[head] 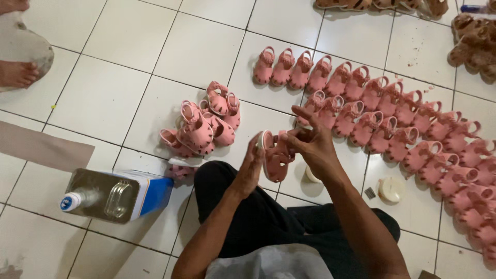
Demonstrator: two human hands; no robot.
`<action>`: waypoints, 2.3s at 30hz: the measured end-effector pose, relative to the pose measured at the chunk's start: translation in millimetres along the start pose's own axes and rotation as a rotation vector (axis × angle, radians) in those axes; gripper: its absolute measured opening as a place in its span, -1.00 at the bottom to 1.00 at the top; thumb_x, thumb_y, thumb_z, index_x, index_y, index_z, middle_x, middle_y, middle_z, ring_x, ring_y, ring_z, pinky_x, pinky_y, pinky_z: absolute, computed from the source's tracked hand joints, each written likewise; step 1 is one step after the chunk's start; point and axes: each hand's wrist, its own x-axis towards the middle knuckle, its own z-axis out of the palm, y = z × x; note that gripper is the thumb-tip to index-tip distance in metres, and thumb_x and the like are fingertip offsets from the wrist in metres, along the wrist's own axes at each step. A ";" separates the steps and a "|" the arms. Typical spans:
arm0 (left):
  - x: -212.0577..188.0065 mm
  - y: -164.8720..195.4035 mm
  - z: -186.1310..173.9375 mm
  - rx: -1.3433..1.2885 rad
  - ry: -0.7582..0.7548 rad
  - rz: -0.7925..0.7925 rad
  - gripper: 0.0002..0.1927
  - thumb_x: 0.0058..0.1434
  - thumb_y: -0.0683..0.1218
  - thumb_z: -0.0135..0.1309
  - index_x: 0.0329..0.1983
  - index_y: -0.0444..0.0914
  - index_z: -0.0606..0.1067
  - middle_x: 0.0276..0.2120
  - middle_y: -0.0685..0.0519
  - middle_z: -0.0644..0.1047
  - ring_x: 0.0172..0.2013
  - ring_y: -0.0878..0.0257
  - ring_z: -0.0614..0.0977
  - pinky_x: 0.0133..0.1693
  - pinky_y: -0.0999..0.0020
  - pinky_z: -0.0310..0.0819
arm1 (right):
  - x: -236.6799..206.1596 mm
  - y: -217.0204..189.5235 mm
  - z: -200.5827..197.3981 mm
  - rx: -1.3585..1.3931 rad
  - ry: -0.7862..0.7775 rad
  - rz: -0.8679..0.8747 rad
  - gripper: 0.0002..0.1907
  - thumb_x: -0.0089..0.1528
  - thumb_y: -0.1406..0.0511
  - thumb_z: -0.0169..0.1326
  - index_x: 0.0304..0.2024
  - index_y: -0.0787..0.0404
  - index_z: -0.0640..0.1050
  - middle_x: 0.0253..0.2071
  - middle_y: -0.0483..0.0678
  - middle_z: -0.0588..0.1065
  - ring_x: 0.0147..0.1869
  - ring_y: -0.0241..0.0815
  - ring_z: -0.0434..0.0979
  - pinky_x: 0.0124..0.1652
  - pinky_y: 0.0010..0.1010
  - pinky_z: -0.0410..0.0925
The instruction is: The person sits on the floor assembling pink children's sandals, fitting a white sole onto each pink sandal upper and pressing the parts together by hand. Finished sandals are placed in rows on the floor alongside many already completed pairs.
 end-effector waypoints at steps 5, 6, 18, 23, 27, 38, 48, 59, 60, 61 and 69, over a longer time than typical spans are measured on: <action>-15.7 22.1 36.1 -0.113 -0.113 -0.013 -0.30 0.60 0.28 -0.43 0.50 -0.34 0.14 0.23 -0.22 0.48 0.18 0.13 0.58 0.20 0.25 0.46 | -29.3 -14.4 -11.0 0.034 0.039 -0.053 -0.26 0.28 0.40 0.18 0.46 0.27 0.19 -0.23 0.04 0.60 -0.23 -0.31 0.60 -0.26 -0.44 0.51; -17.9 24.9 38.4 -0.101 -0.134 -0.041 -0.30 0.62 0.27 -0.50 0.49 -0.34 0.18 0.27 -0.20 0.47 0.18 0.17 0.60 0.17 0.29 0.50 | -36.2 -16.9 -13.1 0.019 0.054 -0.058 -0.26 0.28 0.39 0.17 0.46 0.26 0.18 -0.19 0.04 0.62 -0.19 -0.31 0.63 -0.22 -0.44 0.55; -38.7 6.6 49.2 0.187 -0.027 -0.380 -0.25 0.38 0.32 -0.40 0.55 -0.01 -0.15 0.18 -0.02 0.44 -0.19 0.17 0.57 -0.15 0.38 0.53 | -93.8 6.8 -10.8 -1.051 0.069 -0.882 -0.33 0.14 0.48 0.25 0.31 0.24 0.41 -0.06 0.00 0.59 0.17 0.01 0.52 0.14 -0.10 0.40; -47.2 9.6 51.2 0.085 -0.068 -0.288 -0.18 0.46 0.22 -0.11 0.67 0.00 -0.12 0.28 -0.27 0.38 0.08 0.06 0.48 -0.05 0.29 0.49 | -98.3 30.7 -15.8 -0.744 0.054 -0.612 -0.48 0.22 0.49 0.24 0.22 0.22 0.43 -0.09 0.01 0.59 0.03 -0.05 0.63 0.01 -0.27 0.49; -57.1 25.3 44.6 0.015 -0.134 0.055 -0.12 0.35 -0.03 0.17 0.61 -0.04 -0.06 0.59 -0.10 -0.30 0.51 0.00 0.14 0.23 0.12 0.50 | -100.2 32.6 -28.5 -0.410 0.022 -0.456 -0.48 0.26 0.51 0.18 0.25 0.26 0.35 -0.10 0.00 0.59 0.03 -0.12 0.68 0.03 -0.32 0.55; -54.0 12.5 44.8 0.380 -0.322 0.121 -0.20 0.22 -0.09 0.28 0.50 -0.11 0.21 0.61 -0.22 -0.28 0.59 -0.13 -0.02 0.34 -0.12 -0.23 | -92.1 35.1 -35.5 -0.551 0.110 -0.616 -0.40 0.21 0.54 0.25 0.27 0.22 0.37 -0.07 -0.07 0.58 0.01 -0.19 0.63 -0.03 -0.40 0.48; -52.3 -40.0 34.1 -0.350 -0.077 -0.521 -0.29 0.18 -0.11 0.25 0.37 -0.12 0.24 0.20 -0.07 0.29 0.07 0.25 0.40 -0.08 0.40 0.35 | -68.4 145.7 -109.2 -1.341 0.301 -0.279 -0.45 0.23 -0.08 0.21 0.12 0.07 0.61 0.53 0.25 0.04 0.54 0.38 -0.04 0.34 0.24 0.04; -50.3 -9.9 35.9 -0.120 -0.132 -0.370 -0.31 0.17 -0.12 0.23 0.37 -0.15 0.26 0.42 0.02 0.16 0.41 0.17 0.14 0.32 0.29 0.08 | -62.6 191.2 -118.9 -1.374 0.198 -0.201 -0.51 0.22 -0.14 0.20 -0.17 0.09 0.71 0.61 0.15 -0.02 0.65 0.33 -0.18 0.43 0.35 -0.12; -48.9 -5.3 36.8 -0.106 -0.152 -0.339 -0.30 0.19 -0.12 0.23 0.38 -0.16 0.25 0.45 0.03 0.15 0.43 0.18 0.11 0.36 0.31 0.02 | -63.2 193.5 -121.2 -1.328 0.198 -0.172 -0.53 0.21 -0.12 0.21 -0.25 0.11 0.71 0.60 0.16 0.01 0.65 0.33 -0.17 0.43 0.36 -0.12; -47.1 -0.5 37.6 -0.096 -0.161 -0.320 -0.31 0.20 -0.11 0.23 0.38 -0.17 0.25 0.47 0.02 0.14 0.44 0.17 0.11 0.37 0.30 0.02 | -64.3 195.2 -122.5 -1.281 0.198 -0.141 -0.57 0.18 -0.08 0.24 -0.28 0.12 0.71 0.57 0.18 0.04 0.64 0.35 -0.15 0.42 0.34 -0.11; -45.2 26.9 46.8 -0.061 -0.259 -0.340 -0.32 0.24 -0.08 0.20 0.41 -0.19 0.27 0.44 -0.05 0.17 0.45 0.08 0.18 0.39 0.14 0.11 | -124.7 119.5 -109.9 -0.508 0.191 -0.178 -0.72 0.35 0.27 0.10 0.11 0.04 0.62 0.60 0.15 0.15 0.67 0.18 0.17 0.52 -0.07 0.13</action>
